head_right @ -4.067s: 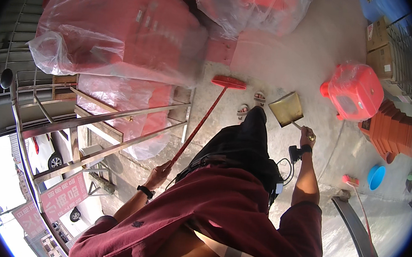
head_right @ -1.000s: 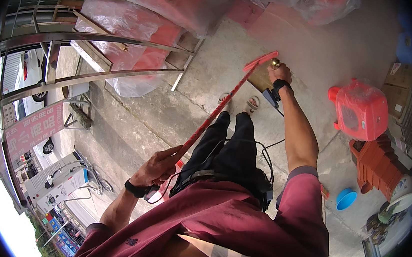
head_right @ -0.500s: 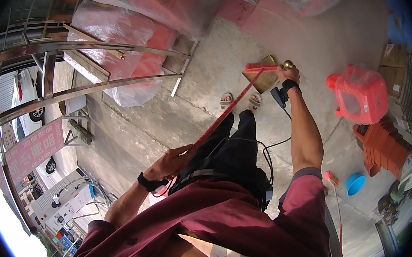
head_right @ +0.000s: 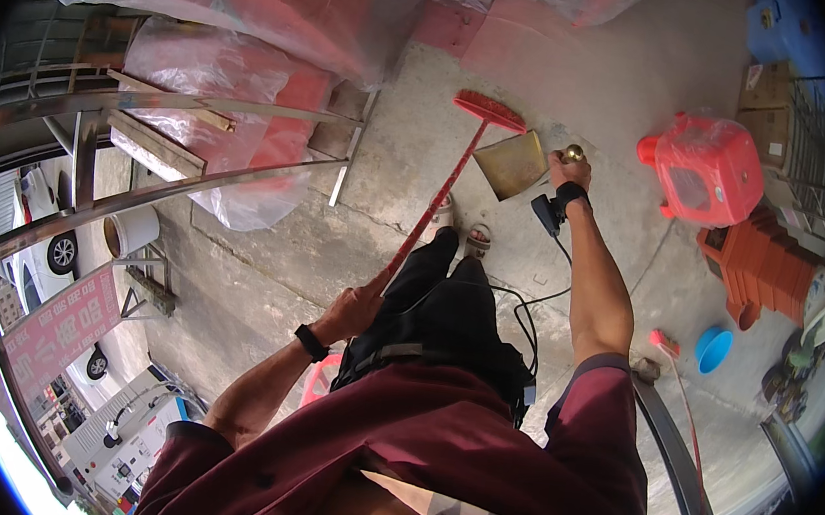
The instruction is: The person sweeps a concrete floor using a broom and dustpan, collecting debris and depositing it into a bucket. They move between indoor and outdoor areas, sweeping around stacked plastic chairs and containers.
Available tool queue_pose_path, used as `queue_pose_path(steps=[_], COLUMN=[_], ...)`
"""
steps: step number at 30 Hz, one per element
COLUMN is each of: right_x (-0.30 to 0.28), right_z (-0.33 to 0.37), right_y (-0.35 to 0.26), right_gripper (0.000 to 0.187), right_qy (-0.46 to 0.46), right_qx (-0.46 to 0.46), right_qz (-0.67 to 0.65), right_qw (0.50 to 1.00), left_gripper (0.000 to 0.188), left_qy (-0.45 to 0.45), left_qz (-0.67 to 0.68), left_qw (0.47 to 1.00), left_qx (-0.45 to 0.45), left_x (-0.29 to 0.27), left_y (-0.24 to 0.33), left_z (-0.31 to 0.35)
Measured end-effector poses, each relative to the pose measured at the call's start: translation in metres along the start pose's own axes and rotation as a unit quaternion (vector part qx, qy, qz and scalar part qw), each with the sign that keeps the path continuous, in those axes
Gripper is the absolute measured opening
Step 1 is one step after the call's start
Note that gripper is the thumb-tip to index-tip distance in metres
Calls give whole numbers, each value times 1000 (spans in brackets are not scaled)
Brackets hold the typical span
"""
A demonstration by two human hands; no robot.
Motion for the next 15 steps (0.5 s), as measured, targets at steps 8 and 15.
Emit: queue_pose_path(steps=[8, 15], right_x=[-1, -32], right_z=[15, 50], right_y=[9, 25], right_gripper=[34, 30], right_qy=[-4, 29], right_qx=[-18, -39], right_qz=[-3, -35], right_qw=[1000, 998], left_gripper=[50, 48], left_qy=[-21, 103], left_qz=[212, 51], left_qw=[976, 988], left_qx=[-32, 102], left_x=[-18, 12], left_y=[19, 42], left_z=[97, -5])
Point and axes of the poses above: each hand's wrist, its own z-axis away from the middle knuckle, its own x-axis out of the palm, y = z × x, the point moved 10 cm from there along -z, towards the middle knuckle, and after that the axes turned 2 degrees about -x, right-handed, at the moved point
